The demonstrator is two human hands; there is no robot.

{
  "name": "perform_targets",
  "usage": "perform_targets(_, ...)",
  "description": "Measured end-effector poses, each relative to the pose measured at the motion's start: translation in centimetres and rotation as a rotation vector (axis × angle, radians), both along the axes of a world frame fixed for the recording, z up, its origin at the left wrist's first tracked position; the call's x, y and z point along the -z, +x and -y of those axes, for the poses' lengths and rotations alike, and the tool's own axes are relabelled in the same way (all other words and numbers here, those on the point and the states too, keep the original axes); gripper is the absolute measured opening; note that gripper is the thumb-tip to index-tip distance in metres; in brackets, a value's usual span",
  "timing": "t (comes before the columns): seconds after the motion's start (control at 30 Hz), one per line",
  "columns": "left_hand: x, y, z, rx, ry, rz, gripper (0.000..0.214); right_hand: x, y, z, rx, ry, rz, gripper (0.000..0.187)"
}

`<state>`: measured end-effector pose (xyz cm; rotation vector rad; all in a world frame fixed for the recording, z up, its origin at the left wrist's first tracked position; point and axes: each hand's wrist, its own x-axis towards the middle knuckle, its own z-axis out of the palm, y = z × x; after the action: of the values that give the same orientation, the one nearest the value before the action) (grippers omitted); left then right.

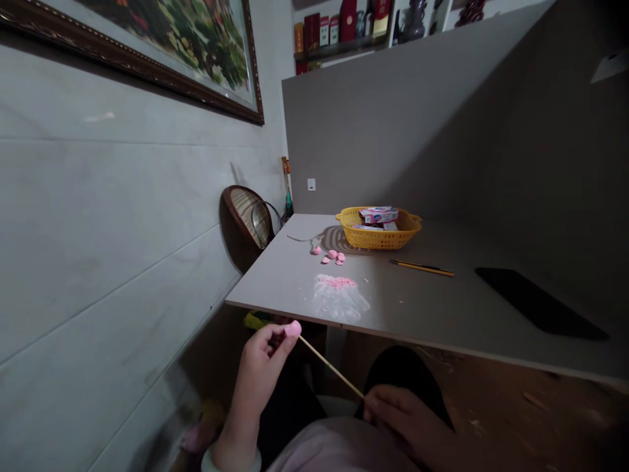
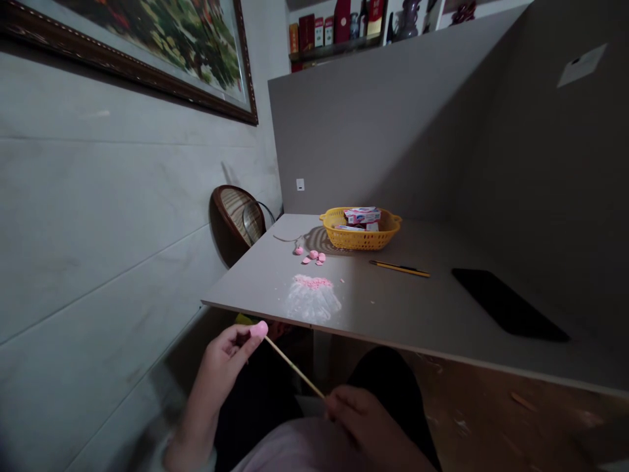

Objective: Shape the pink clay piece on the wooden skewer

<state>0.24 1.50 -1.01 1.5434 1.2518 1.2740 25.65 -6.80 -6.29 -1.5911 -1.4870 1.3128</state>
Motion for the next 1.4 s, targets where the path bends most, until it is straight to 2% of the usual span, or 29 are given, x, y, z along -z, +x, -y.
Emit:
perform_targets(0.13,0.4,0.5,-0.3,-0.068,-0.068,0.081,0.041,-1.3,-0.1,0.8,0.241,0.398,0.318,0.040)
perform_targets(0.2,0.4,0.6,-0.2,-0.069,-0.079,0.098,0.041,-1.9,0.0,0.9,0.264,0.480,0.388,0.035)
perform_targets(0.27,0.3,0.6,0.0,-0.055,-0.052,0.094,0.038,-2.1,0.2,0.7,0.186,0.321,0.246,0.036)
perform_targets(0.37,0.3,0.3,0.4,-0.008,0.021,0.065,0.033,-1.5,0.3,0.2,-0.029,-0.079,-0.056,0.049)
perform_targets(0.43,0.5,0.1,0.4,0.025,0.029,0.014,0.031,-0.9,0.2,0.1,-0.106,-0.195,-0.125,0.057)
perform_targets(0.53,1.2,0.2,0.2,0.012,-0.025,-0.029,0.033,-1.0,-0.1,0.5,-0.025,-0.116,-0.067,0.055)
perform_targets(0.63,1.6,0.9,0.0,-0.029,-0.071,0.026,0.038,-2.2,-0.3,1.3,0.158,0.188,0.230,0.034)
perform_targets(0.7,1.6,1.3,0.0,-0.045,-0.084,0.052,0.040,-3.0,-0.3,1.6,0.221,0.370,0.444,0.027)
perform_targets(0.73,1.5,1.4,0.1,-0.054,-0.083,0.058,0.041,-3.2,-0.2,1.6,0.232,0.409,0.492,0.027)
perform_targets(0.8,1.3,1.3,0.1,-0.064,-0.063,0.060,0.042,-3.1,-0.1,1.3,0.194,0.313,0.381,0.026)
perform_targets(0.9,0.9,0.5,0.1,-0.021,-0.005,0.036,0.041,-2.0,0.1,0.1,0.022,-0.015,0.077,0.030)
perform_targets(0.97,0.8,0.1,0.0,0.032,0.011,0.001,0.039,-1.3,0.1,-0.6,-0.089,-0.152,-0.016,0.035)
perform_targets(1.07,0.6,0.0,-0.3,0.035,-0.012,-0.007,0.036,-1.5,-0.2,-0.5,-0.077,-0.118,-0.010,0.039)
perform_targets(1.13,0.5,0.5,-0.3,-0.013,-0.033,0.047,0.038,-2.4,-0.4,0.2,0.015,0.034,0.083,0.037)
perform_targets(1.23,0.1,1.2,-0.1,-0.080,-0.023,0.125,0.038,-3.8,-0.2,1.4,0.166,0.342,0.359,0.033)
perform_targets(1.27,0.0,1.3,-0.1,-0.090,-0.011,0.130,0.037,-4.0,-0.1,1.7,0.197,0.398,0.412,0.034)
perform_targets(1.3,-0.1,1.4,0.0,-0.086,0.002,0.125,0.035,-4.0,0.1,1.8,0.207,0.389,0.389,0.035)
perform_targets(1.33,-0.2,1.4,0.1,-0.076,0.016,0.112,0.034,-3.8,0.3,1.8,0.190,0.314,0.291,0.036)
perform_targets(1.4,-0.3,1.1,0.2,-0.025,0.042,0.069,0.031,-2.7,0.6,1.5,0.092,0.075,0.021,0.043)
